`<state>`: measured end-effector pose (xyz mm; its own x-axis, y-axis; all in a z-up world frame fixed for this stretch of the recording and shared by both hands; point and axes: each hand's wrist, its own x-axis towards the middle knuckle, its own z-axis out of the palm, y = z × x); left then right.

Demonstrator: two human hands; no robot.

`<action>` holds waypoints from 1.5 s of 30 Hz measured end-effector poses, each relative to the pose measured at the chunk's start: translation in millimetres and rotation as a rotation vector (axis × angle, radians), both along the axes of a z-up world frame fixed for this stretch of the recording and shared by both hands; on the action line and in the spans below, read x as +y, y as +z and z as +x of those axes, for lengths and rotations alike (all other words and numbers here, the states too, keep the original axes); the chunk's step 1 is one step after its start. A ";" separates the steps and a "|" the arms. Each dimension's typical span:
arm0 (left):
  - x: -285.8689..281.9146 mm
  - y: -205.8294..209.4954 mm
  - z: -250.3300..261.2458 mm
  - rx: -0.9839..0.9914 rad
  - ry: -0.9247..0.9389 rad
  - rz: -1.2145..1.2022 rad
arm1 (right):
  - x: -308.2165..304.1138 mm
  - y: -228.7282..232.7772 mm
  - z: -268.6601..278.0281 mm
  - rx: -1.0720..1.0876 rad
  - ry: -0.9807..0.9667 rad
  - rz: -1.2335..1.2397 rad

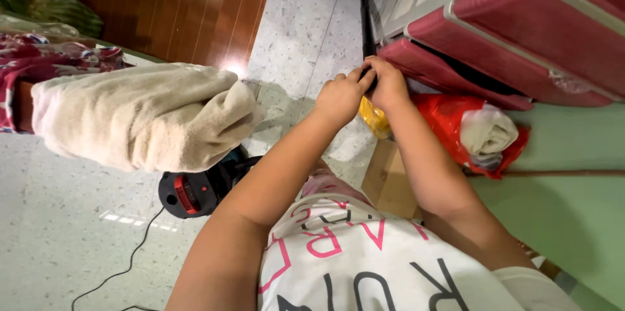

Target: The person vacuums the floor using a vacuum cleaner nozzle, moving it across tiled and wooden surfaces near furniture and storage bins.

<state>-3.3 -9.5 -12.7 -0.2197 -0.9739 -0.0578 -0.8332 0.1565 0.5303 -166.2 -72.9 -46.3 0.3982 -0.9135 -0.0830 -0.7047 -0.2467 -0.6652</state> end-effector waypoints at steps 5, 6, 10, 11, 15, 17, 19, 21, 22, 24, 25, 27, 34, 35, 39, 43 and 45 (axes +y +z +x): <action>-5.3 -21.8 -5.4 -0.048 -0.004 0.127 | -6.7 -39.3 -2.6 -0.041 0.014 -0.001; -3.3 -23.1 -5.7 -0.050 -0.003 0.135 | -3.9 -37.8 -2.0 0.015 0.023 -0.017; 14.5 -14.6 -2.3 -0.035 -0.012 0.154 | 11.1 -22.3 2.7 -0.029 0.100 -0.129; 19.4 -9.2 0.3 -0.034 -0.016 0.139 | 15.7 -16.9 4.3 -0.034 0.091 -0.124; 49.4 21.3 12.9 0.001 -0.037 0.062 | 44.8 10.5 11.4 -0.111 0.094 -0.139; 71.3 37.9 19.4 0.027 -0.034 0.015 | 69.3 28.3 17.2 -0.162 0.060 -0.139; 95.2 53.4 28.8 0.059 -0.030 -0.044 | 95.6 48.0 27.2 -0.198 0.007 -0.102; 119.7 67.8 39.0 0.098 -0.022 -0.113 | 122.2 67.9 38.1 -0.219 -0.060 -0.026; 131.2 74.7 44.4 0.113 -0.028 -0.113 | 135.5 77.4 42.0 -0.214 -0.038 -0.092; 150.9 87.0 55.3 0.144 -0.038 -0.115 | 158.9 92.1 48.9 -0.197 0.010 -0.226; 160.1 92.3 60.3 0.145 -0.043 -0.123 | 168.2 95.9 53.7 -0.215 0.023 -0.249; 175.9 99.7 69.4 0.147 -0.050 -0.139 | 181.2 98.7 61.3 -0.250 0.054 -0.298; 185.3 95.2 69.3 0.115 -0.058 -0.095 | 187.0 82.7 60.4 -0.245 0.051 -0.245; 180.6 91.4 66.1 0.110 -0.061 -0.075 | 180.8 79.7 56.0 -0.230 0.069 -0.234; 151.9 71.2 50.8 0.109 -0.047 -0.026 | 146.9 62.7 42.4 -0.174 0.122 -0.183; 106.4 49.5 32.1 0.089 -0.016 0.039 | 101.0 47.1 31.0 -0.183 0.140 -0.149; 81.1 40.3 23.1 0.101 0.004 0.046 | 72.6 41.9 24.6 -0.190 0.169 -0.162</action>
<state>19.8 71.5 27.6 -0.2223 -0.9716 -0.0807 -0.7760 0.1262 0.6180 -141.6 -0.3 -4.4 0.5398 -0.8285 0.1490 -0.5118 -0.4636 -0.7233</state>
